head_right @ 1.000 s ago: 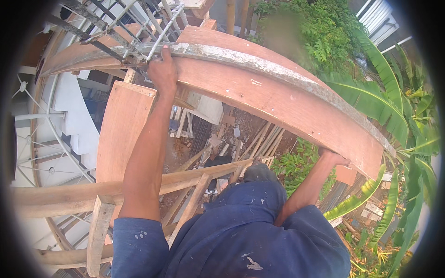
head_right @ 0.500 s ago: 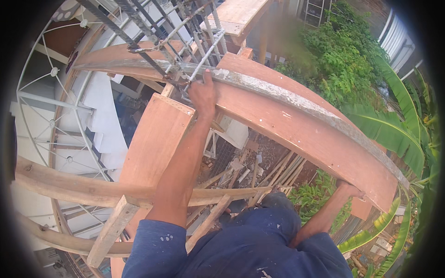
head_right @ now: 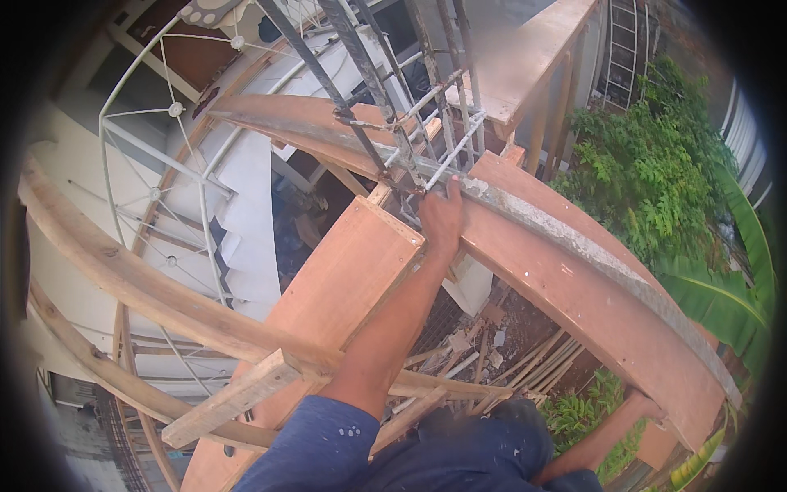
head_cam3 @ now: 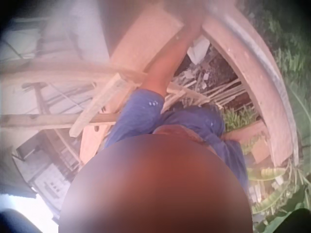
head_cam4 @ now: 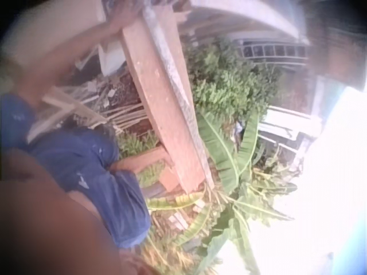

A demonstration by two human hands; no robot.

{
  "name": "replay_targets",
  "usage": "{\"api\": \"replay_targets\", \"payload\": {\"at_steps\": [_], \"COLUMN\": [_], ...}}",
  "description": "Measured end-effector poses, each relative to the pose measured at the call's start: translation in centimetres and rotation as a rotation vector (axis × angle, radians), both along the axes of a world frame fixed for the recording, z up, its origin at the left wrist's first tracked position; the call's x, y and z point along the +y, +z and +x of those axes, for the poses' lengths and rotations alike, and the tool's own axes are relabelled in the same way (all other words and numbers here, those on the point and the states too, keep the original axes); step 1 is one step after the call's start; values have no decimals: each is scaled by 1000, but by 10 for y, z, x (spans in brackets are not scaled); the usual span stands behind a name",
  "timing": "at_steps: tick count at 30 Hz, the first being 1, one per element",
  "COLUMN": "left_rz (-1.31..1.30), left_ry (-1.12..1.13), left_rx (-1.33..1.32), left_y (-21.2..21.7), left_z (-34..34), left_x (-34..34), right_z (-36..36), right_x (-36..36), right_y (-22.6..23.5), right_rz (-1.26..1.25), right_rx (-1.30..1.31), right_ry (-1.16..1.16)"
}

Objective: The person positions and secures a curved wooden plank onto a rebar-reinforced scaffolding structure. They repeatedly adjust the plank's alignment and use a hammer to drive nails into the wood to fasten it in place.

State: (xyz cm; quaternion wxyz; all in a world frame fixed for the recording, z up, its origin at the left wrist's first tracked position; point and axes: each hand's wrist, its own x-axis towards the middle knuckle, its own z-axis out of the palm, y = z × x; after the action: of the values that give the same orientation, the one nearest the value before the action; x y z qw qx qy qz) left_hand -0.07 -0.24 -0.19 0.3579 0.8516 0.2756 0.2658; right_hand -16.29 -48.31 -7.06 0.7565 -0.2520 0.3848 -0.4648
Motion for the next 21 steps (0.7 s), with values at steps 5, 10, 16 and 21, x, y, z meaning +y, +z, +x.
{"api": "replay_targets", "payload": {"at_steps": [5, 10, 16, 21], "left_rz": [-38, -44, -44, -31], "left_ry": [-20, -30, -35, -23], "left_rx": [34, -32, -2, -4], "left_y": [-3, 2, 8, 2], "left_z": [3, 1, -3, -1], "left_x": [3, 2, 0, 1], "right_z": [-3, -9, -14, -12], "right_x": [-1, -2, -6, -10], "right_y": [-5, -12, -17, -18], "right_rz": [11, 22, 22, 14], "right_rx": [-1, -7, 10, 10], "right_ry": [-20, -59, -74, -74]}}
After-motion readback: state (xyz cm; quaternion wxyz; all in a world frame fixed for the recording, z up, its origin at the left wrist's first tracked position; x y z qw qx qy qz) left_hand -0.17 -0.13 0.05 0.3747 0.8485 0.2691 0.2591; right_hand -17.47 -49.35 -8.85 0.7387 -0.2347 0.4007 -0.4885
